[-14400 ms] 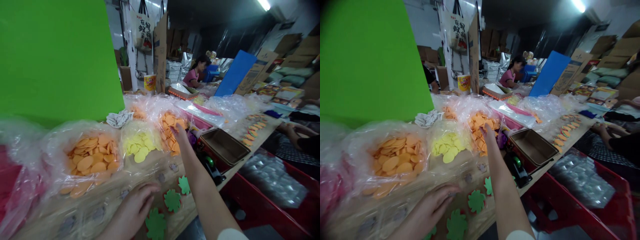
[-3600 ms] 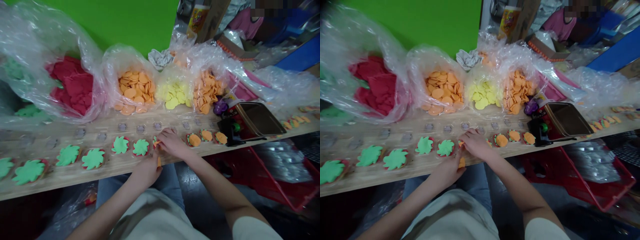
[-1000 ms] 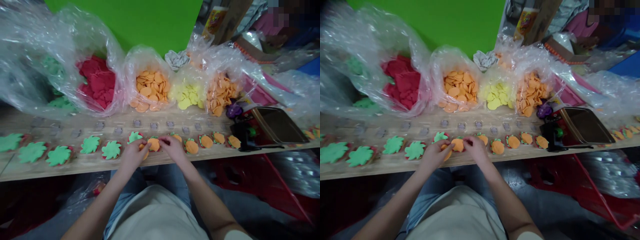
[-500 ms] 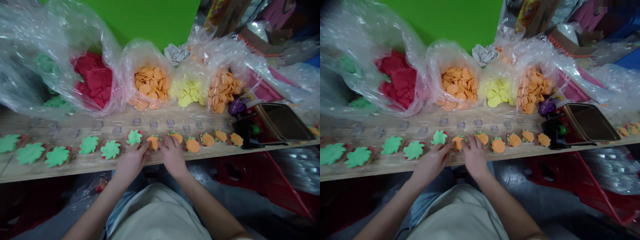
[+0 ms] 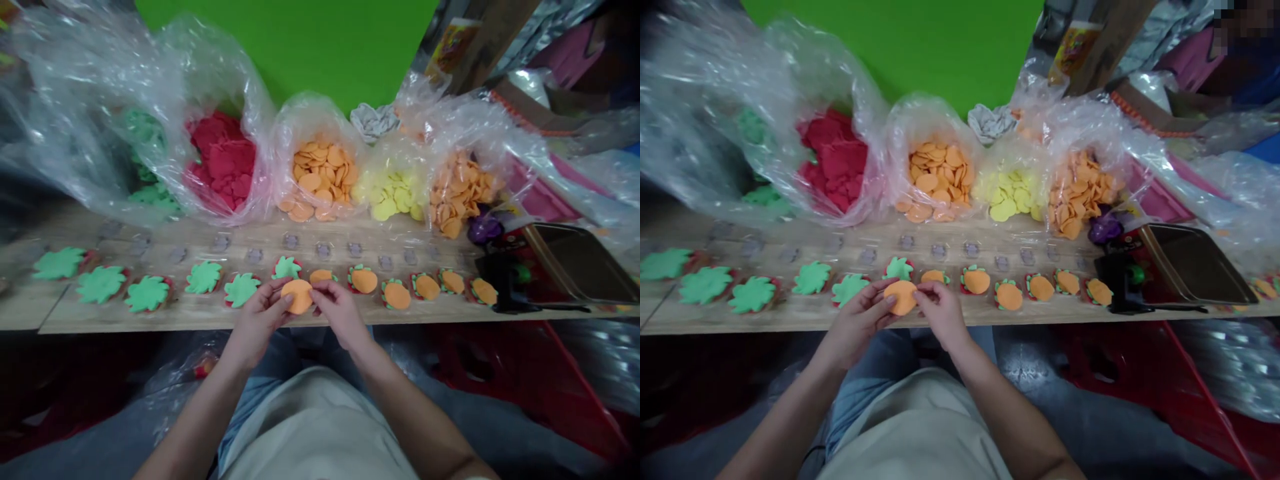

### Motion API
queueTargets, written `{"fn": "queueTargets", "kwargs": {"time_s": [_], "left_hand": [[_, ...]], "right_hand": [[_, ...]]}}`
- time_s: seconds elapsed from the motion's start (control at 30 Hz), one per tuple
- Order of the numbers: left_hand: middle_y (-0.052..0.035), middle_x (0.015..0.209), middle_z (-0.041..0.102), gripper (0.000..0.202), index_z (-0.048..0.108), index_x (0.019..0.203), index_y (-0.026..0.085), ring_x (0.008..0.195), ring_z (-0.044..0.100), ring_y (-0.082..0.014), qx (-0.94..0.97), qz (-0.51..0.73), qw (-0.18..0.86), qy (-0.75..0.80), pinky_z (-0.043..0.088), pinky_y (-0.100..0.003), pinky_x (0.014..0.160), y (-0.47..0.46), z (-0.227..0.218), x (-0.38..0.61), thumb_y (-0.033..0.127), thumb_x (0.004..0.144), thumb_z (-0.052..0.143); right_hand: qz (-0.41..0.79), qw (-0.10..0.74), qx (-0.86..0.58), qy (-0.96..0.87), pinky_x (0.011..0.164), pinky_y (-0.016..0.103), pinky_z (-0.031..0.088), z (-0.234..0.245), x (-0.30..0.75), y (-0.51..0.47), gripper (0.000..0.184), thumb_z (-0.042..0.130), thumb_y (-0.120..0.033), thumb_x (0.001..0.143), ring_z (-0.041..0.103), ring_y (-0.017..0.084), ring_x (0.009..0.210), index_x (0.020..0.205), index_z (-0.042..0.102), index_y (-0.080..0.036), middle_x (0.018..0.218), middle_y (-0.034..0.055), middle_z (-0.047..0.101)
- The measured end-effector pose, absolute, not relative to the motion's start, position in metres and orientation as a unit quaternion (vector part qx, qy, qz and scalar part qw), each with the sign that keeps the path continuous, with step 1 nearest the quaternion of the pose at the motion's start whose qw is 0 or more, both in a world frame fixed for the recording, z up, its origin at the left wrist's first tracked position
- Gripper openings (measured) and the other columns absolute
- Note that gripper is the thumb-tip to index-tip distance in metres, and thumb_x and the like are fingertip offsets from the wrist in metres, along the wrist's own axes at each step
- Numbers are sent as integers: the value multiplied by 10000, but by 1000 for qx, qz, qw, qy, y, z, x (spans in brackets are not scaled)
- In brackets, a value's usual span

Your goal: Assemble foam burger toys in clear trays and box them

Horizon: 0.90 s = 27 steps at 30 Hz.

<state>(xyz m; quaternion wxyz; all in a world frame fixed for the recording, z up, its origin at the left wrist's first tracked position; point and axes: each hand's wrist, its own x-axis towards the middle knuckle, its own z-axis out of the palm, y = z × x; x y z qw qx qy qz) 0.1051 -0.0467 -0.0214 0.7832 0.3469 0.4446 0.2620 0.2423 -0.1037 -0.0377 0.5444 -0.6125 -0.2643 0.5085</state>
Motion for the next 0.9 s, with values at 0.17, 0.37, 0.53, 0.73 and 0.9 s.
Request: {"fn": "queueTargets", "kwargs": {"time_s": [0.17, 0.37, 0.53, 0.73, 0.9], "left_hand": [[-53, 1016, 611, 401, 540, 1117, 181, 772, 615, -122, 391, 249, 763, 451, 523, -240, 667, -44, -22, 95, 359, 761, 587], [-86, 1066, 604, 366, 516, 1139, 187, 697, 631, -156, 602, 279, 547, 511, 512, -280, 576, -19, -35, 73, 376, 832, 454], [-81, 1141, 583, 304, 544, 1122, 186, 1063, 531, -205, 789, 269, 307, 458, 425, -381, 918, -7, -42, 62, 234, 849, 419], [-103, 1399, 359, 483, 342, 1336, 143, 1305, 281, -229, 909, 145, 147, 363, 239, -457, 1064, -24, -53, 76, 188, 857, 369], [-110, 1439, 264, 522, 329, 1349, 123, 1345, 154, -269, 922, 86, 58, 372, 38, -536, 1080, -32, -56, 82, 202, 836, 378]], "right_hand": [[583, 533, -570, -226, 469, 210, 467, -38, 238, -93, 280, 636, -385, 681, 549, 121, 667, 855, 576, -175, 775, 1, 576], [493, 479, -635, -353, 510, 214, 449, -39, 241, -57, 249, 581, -325, 746, 545, 104, 608, 942, 574, -171, 750, -4, 595], [272, 307, -721, -558, 731, 310, 449, -47, 243, -27, 231, 559, -205, 782, 575, 170, 805, 1012, 570, -209, 862, 27, 630], [59, 223, -741, -630, 831, 340, 415, -42, 247, -46, 245, 424, -240, 881, 513, 213, 958, 1049, 592, -186, 992, 87, 595], [30, 150, -713, -685, 990, 471, 276, -49, 224, -78, 410, 398, -128, 849, 278, 285, 1256, 1253, 462, -157, 1305, 102, 454]]}}
